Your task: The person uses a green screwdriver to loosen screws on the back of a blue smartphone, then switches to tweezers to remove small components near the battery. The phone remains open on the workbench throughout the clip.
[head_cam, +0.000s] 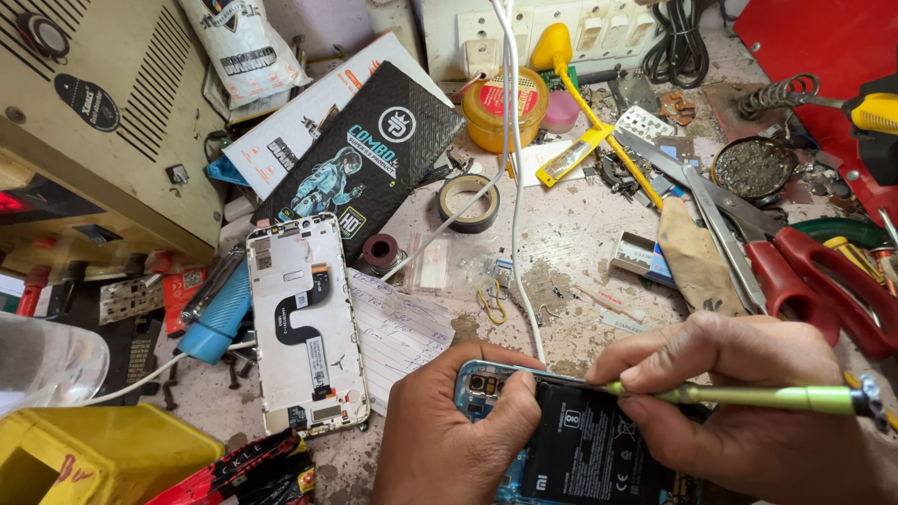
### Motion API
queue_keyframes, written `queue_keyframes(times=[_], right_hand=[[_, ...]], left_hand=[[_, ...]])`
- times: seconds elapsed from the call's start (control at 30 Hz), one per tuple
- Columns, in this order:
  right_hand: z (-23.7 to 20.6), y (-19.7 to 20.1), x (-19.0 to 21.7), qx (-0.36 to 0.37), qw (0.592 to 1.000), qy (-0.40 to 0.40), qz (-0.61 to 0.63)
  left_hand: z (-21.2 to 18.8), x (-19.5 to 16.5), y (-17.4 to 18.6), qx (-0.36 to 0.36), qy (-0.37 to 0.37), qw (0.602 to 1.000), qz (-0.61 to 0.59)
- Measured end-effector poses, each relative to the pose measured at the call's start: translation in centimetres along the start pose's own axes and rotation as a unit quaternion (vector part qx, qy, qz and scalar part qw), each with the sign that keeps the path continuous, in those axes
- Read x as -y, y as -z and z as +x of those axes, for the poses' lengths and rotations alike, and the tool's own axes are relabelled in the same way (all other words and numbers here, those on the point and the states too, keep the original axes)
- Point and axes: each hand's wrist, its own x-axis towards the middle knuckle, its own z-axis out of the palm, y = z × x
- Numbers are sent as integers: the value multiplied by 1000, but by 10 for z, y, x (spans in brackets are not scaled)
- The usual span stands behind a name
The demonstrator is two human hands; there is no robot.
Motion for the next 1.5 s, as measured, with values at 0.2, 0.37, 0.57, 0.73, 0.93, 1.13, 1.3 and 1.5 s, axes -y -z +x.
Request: queue_keyframes(times=[0.2, 0.37, 0.57, 0.73, 0.93, 1.13, 1.3, 1.5], right_hand=[[1, -8, 2, 3, 999, 27, -17], [2, -12, 6, -8, 997, 49, -53], [3, -15, 10, -19, 994, 74, -84], [4, -13, 14, -14, 987, 122, -105], [3, -12, 13, -16, 990, 104, -99], [4, -10, 1, 4, 994, 79, -78], [1, -12, -5, -5, 994, 72, -83], [1, -11, 2, -22, 991, 92, -90]], left_hand=[[-2, -1, -1, -1, -9, 1000, -4], [-2, 0, 1, -1, -11, 1000, 2], [-3, 4, 1, -3, -16, 1000, 8], [-2, 6, -3, -7, -48, 999, 6], [-6, 2, -2, -4, -28, 999, 23], [-7, -2, 2, 18, 6, 1000, 9], [-5, -3, 1, 19, 1, 1000, -12], [-4, -2, -1, 12, -27, 1000, -9]])
